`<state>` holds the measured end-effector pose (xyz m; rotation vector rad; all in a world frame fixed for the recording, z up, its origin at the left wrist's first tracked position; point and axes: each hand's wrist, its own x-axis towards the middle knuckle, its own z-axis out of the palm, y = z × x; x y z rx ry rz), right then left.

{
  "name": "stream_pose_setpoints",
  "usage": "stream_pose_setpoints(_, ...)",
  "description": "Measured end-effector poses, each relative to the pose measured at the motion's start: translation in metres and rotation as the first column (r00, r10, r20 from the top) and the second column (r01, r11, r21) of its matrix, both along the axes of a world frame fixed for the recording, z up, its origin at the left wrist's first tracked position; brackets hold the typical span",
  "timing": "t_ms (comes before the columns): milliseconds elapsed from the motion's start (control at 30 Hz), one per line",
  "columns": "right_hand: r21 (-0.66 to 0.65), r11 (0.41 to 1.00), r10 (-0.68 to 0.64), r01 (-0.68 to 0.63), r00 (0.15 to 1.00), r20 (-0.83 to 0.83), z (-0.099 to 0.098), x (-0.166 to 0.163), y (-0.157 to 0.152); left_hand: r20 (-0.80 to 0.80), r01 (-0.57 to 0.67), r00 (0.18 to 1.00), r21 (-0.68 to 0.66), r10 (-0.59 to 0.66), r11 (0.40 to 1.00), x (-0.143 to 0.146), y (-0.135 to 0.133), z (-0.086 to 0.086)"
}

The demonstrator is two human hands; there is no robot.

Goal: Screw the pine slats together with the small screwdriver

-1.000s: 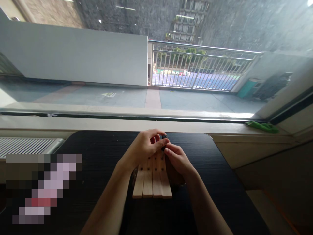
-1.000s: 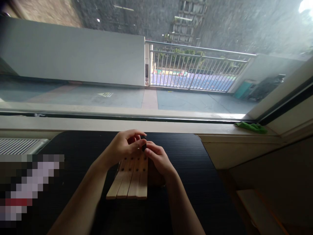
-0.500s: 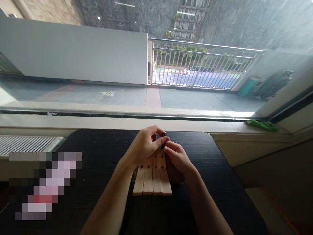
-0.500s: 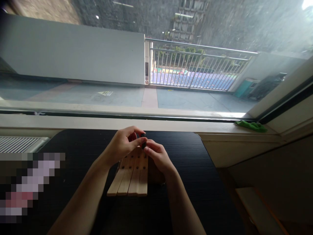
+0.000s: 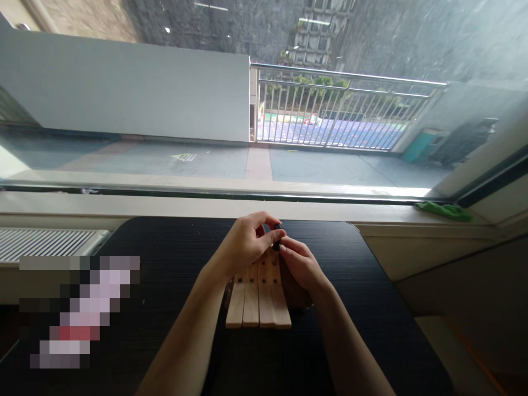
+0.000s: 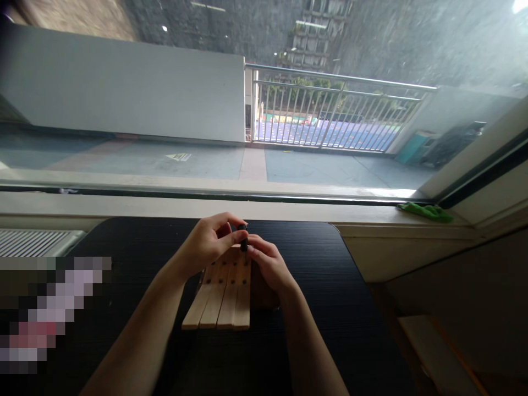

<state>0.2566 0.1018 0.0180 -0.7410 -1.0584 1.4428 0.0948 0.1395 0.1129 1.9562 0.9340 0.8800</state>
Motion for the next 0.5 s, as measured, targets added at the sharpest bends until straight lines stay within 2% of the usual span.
stream_pose_setpoints(233,-0.063,0.998,-0.004,0.002,0.999,-0.037,0.0013,0.0002,-0.0004,0.026,0.033,0.999,-0.029,-0.032,0.999,0.0003,-0.0005,-0.0007)
stream_pose_setpoints(500,-0.063,0.998,0.005,-0.007,0.999,-0.038,0.0092,-0.0022,-0.0013,0.056,0.082,0.995,-0.077,-0.078,0.994,0.0029,-0.0026,-0.0031)
